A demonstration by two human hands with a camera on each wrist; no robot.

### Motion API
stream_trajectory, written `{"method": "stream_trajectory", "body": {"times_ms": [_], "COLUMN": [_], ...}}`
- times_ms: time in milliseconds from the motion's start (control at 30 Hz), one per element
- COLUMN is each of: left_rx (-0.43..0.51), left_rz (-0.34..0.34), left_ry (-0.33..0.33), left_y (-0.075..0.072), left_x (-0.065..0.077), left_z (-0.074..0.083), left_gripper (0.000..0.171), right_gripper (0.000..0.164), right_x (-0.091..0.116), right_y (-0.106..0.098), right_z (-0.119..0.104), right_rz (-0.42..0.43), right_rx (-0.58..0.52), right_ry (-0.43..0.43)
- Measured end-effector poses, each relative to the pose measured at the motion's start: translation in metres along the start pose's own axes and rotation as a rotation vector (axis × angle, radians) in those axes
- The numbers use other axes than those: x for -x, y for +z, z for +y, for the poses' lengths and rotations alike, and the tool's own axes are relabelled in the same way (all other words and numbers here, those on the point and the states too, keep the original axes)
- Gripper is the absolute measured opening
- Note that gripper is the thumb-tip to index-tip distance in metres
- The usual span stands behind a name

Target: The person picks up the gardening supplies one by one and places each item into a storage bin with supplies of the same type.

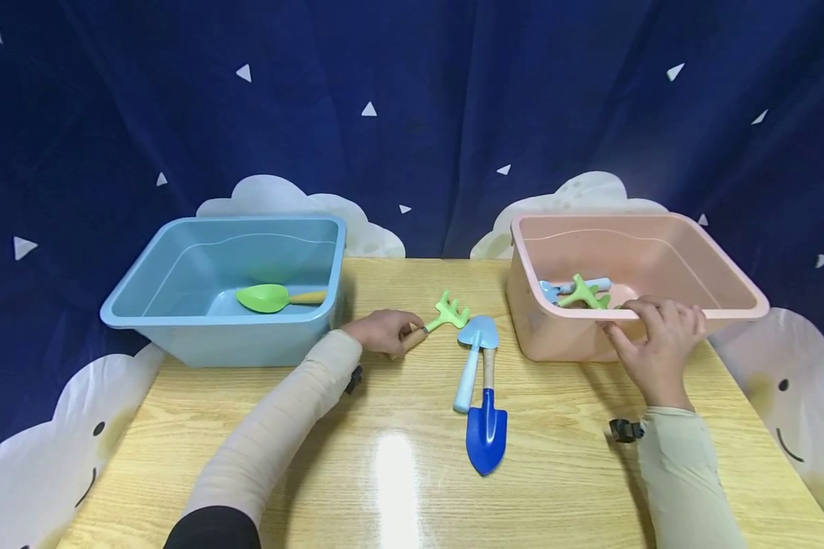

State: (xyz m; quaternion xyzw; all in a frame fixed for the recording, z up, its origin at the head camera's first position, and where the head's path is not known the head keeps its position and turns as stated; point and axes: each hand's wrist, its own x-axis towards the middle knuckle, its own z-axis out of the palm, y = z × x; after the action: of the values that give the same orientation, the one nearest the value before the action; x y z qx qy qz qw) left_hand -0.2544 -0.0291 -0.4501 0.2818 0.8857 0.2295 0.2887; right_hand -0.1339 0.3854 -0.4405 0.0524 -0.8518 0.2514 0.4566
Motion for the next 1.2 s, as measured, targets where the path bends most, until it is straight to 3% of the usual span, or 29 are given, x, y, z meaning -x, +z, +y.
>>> {"method": "stream_trajectory", "body": {"times_ms": [133,400,667,1033,1200], "left_rx": [-0.013,0.096,0.072,0.127,0.088], "left_rz": [0.014,0.007,0.03,0.016,0.015], "left_ry": [0.0,0.01,-0.006,0.032,0.021], "left_y": [0.0019,0.0042,0.0042,0.0052,0.0036], "left_x": [0.0002,-0.0008,-0.0016,-0.0023,-0.0003], "left_z": [0.0017,-0.0021,-0.0035,-0.0058,-0.0029], "left_gripper": [0.065,0.061,0.06,0.061,0.063], "right_gripper": [0.073,0.071,0.073,0.075,0.072], "right_x": [0.0,-0.0006,-0.0008,0.0,-0.0004], "right_y": [-0.0006,-0.0002,-0.0008,-0.0009,-0.0009], "right_z": [0.0002,0.0006,-0.0005,-0.0006,-0.0017], "right_rz": [0.001,0.013,0.004,-0.005,0.002], "right_rx": [-0.006,0.005,0.001,0.006,0.006], "right_ry": [-0.004,-0.017,-0.011,-0.008,-0.015]}}
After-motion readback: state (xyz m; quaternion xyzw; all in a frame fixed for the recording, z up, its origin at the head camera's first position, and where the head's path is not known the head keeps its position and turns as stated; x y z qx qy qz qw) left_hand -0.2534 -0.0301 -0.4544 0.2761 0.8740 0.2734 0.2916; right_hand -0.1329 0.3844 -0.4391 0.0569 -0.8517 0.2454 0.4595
